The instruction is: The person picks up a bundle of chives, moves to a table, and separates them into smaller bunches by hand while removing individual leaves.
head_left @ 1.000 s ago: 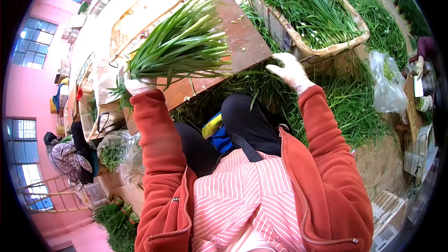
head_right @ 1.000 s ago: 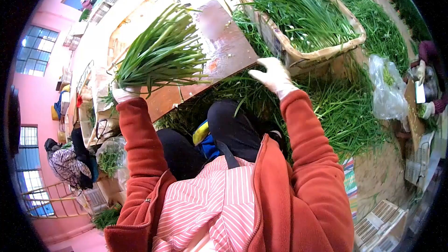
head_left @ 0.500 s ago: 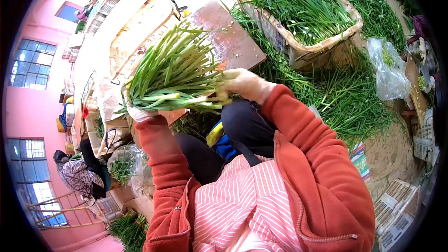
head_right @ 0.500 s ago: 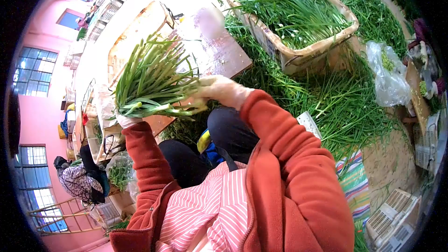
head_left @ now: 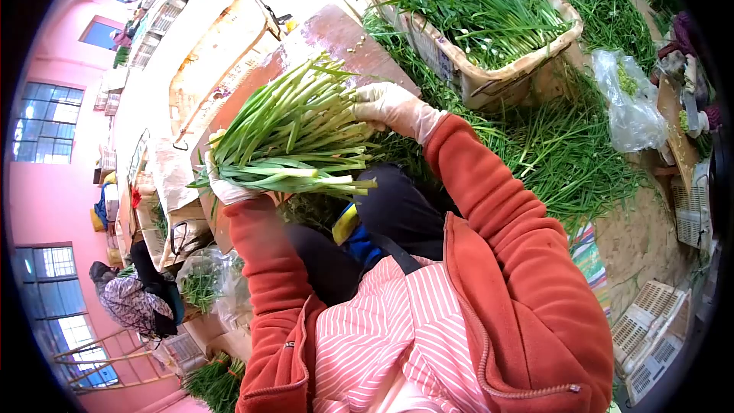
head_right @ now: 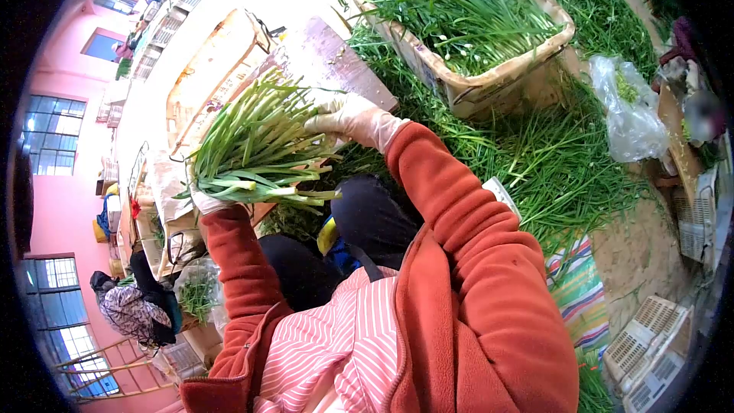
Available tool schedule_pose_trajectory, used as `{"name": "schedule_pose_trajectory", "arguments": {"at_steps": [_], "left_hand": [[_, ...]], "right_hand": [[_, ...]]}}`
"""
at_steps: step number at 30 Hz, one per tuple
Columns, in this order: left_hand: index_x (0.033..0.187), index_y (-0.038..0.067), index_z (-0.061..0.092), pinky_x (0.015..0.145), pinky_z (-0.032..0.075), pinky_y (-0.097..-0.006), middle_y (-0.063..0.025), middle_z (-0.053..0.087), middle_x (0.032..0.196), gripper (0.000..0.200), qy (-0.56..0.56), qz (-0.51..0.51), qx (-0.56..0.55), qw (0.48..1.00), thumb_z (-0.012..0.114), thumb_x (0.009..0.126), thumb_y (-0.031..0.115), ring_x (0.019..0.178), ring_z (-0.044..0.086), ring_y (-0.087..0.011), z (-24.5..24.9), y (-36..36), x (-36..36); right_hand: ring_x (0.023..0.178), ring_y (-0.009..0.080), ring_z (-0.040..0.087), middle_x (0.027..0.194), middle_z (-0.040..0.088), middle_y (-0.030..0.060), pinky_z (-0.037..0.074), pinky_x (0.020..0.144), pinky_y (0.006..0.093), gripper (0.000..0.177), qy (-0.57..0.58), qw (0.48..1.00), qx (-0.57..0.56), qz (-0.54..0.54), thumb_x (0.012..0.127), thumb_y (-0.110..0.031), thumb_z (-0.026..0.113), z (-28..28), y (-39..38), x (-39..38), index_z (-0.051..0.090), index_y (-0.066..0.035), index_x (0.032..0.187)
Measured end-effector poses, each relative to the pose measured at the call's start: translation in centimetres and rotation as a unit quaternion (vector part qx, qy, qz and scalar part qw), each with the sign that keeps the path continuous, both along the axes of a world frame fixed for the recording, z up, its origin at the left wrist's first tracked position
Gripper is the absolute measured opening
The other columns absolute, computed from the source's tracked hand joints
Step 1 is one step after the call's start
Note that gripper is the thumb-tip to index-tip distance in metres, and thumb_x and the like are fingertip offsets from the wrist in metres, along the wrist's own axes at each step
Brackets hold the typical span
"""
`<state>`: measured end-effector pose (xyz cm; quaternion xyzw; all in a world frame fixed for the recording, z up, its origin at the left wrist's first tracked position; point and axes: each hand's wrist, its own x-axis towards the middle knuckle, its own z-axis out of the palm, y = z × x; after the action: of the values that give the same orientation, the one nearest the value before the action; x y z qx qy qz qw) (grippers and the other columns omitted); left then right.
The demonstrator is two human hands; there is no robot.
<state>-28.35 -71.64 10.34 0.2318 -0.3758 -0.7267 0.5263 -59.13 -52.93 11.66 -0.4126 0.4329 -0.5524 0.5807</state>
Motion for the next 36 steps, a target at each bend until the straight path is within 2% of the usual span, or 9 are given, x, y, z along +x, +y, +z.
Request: {"name": "schedule_pose_trajectory", "arguments": {"at_steps": [7, 13, 16, 17, 19, 23, 26, 32, 36], "left_hand": [[0.119, 0.003, 0.049, 0.087, 0.046, -0.0436, -0.0153, 0.055, 0.115, 0.047, 0.031, 0.039, 0.04, 0.998, 0.032, 0.093, 0.038, 0.099, 0.056, -0.0295, 0.3, -0.5, 0.7], [0.118, 0.003, 0.053, 0.098, 0.037, -0.0484, -0.0147, 0.054, 0.12, 0.039, 0.105, -0.043, 0.061, 0.992, 0.04, 0.091, 0.028, 0.112, 0.05, -0.0294, 0.2, 0.0, -0.9], [0.119, 0.002, 0.052, 0.099, 0.035, -0.0485, -0.0164, 0.052, 0.123, 0.04, 0.083, 0.045, 0.075, 0.993, 0.041, 0.091, 0.028, 0.113, 0.049, -0.0306, 1.1, 0.1, -1.1], [0.122, 0.001, 0.049, 0.1, 0.034, -0.0485, -0.0174, 0.049, 0.126, 0.043, 0.185, -0.074, 0.045, 0.979, 0.04, 0.09, 0.029, 0.116, 0.046, -0.0307, -0.4, -1.9, 0.9], [0.124, 0.0, 0.046, 0.102, 0.031, -0.0478, -0.0172, 0.047, 0.128, 0.045, 0.044, 0.136, 0.095, 0.985, 0.039, 0.09, 0.029, 0.118, 0.044, -0.0309, 2.7, -0.1, -0.3], [0.125, 0.002, 0.046, 0.102, 0.034, -0.0411, -0.013, 0.049, 0.128, 0.047, -0.039, 0.201, 0.071, 0.976, 0.031, 0.091, 0.03, 0.118, 0.045, -0.0266, 2.5, -2.4, 2.5], [0.124, 0.002, 0.048, 0.1, 0.035, -0.0439, -0.0148, 0.049, 0.126, 0.045, 0.0, 0.203, 0.095, 0.975, 0.033, 0.09, 0.027, 0.116, 0.047, -0.0292, 1.4, -4.0, 4.5], [0.119, -0.001, 0.051, 0.1, 0.034, -0.0491, -0.0197, 0.051, 0.123, 0.044, 0.07, 0.039, 0.078, 0.994, 0.042, 0.089, 0.029, 0.113, 0.048, -0.0336, -0.1, -8.8, 9.6], [0.118, -0.001, 0.052, 0.1, 0.035, -0.0489, -0.019, 0.052, 0.122, 0.043, 0.019, 0.125, 0.067, 0.99, 0.044, 0.089, 0.03, 0.112, 0.049, -0.0322, 1.3, -9.5, 12.8]], "right_hand": [[0.047, -0.001, 0.04, 0.079, 0.064, -0.0003, 0.03, 0.042, 0.0133, 0.024, -0.095, 0.982, -0.003, -0.161, 0.088, -0.014, 0.051, -1.5, 3.7, -4.3, 0.06, -0.003, 0.107], [0.052, 0.0094, 0.054, 0.066, 0.063, 0.0039, 0.045, 0.056, 0.024, 0.046, 0.274, 0.954, 0.117, 0.028, 0.075, -0.033, 0.069, 3.4, 1.8, 1.5, 0.059, -0.005, 0.112], [0.047, 0.0084, 0.049, 0.066, 0.061, 0.0042, 0.041, 0.047, 0.0228, 0.027, 0.105, 0.984, 0.121, -0.076, 0.08, -0.029, 0.064, -0.1, 0.0, 0.8, 0.066, -0.007, 0.096], [0.047, 0.008, 0.047, 0.066, 0.06, 0.0034, 0.039, 0.045, 0.0206, 0.022, 0.058, 0.985, 0.077, -0.146, 0.083, -0.026, 0.061, 0.5, 0.9, 0.1, 0.067, -0.007, 0.093], [0.05, 0.0073, 0.049, 0.068, 0.061, 0.0024, 0.039, 0.045, 0.02, 0.02, -0.051, 0.975, 0.061, -0.207, 0.084, -0.024, 0.06, -2.3, 1.6, -3.3, 0.067, -0.008, 0.092], [0.063, 0.0149, 0.059, 0.077, 0.065, 0.0056, 0.048, 0.059, 0.0266, 0.031, 0.266, 0.896, 0.29, -0.204, 0.082, -0.03, 0.058, -7.4, 3.9, -8.9, 0.064, -0.007, 0.102], [0.111, 0.0304, 0.05, 0.114, 0.056, 0.0163, 0.037, 0.096, 0.0379, 0.054, 0.555, 0.77, 0.235, -0.208, 0.075, -0.041, 0.061, -9.6, 5.5, -9.5, 0.056, -0.007, 0.116], [0.107, 0.0287, 0.052, 0.115, 0.056, 0.0145, 0.039, 0.093, 0.037, 0.041, 0.525, 0.824, -0.015, -0.213, 0.078, -0.031, 0.059, -6.6, 0.3, -3.9, 0.058, -0.006, 0.111], [0.104, 0.0316, 0.052, 0.113, 0.056, 0.0165, 0.04, 0.092, 0.0391, 0.043, 0.605, 0.755, -0.208, -0.14, 0.072, -0.03, 0.062, -7.4, -5.7, 3.0, 0.059, -0.008, 0.108]]}}
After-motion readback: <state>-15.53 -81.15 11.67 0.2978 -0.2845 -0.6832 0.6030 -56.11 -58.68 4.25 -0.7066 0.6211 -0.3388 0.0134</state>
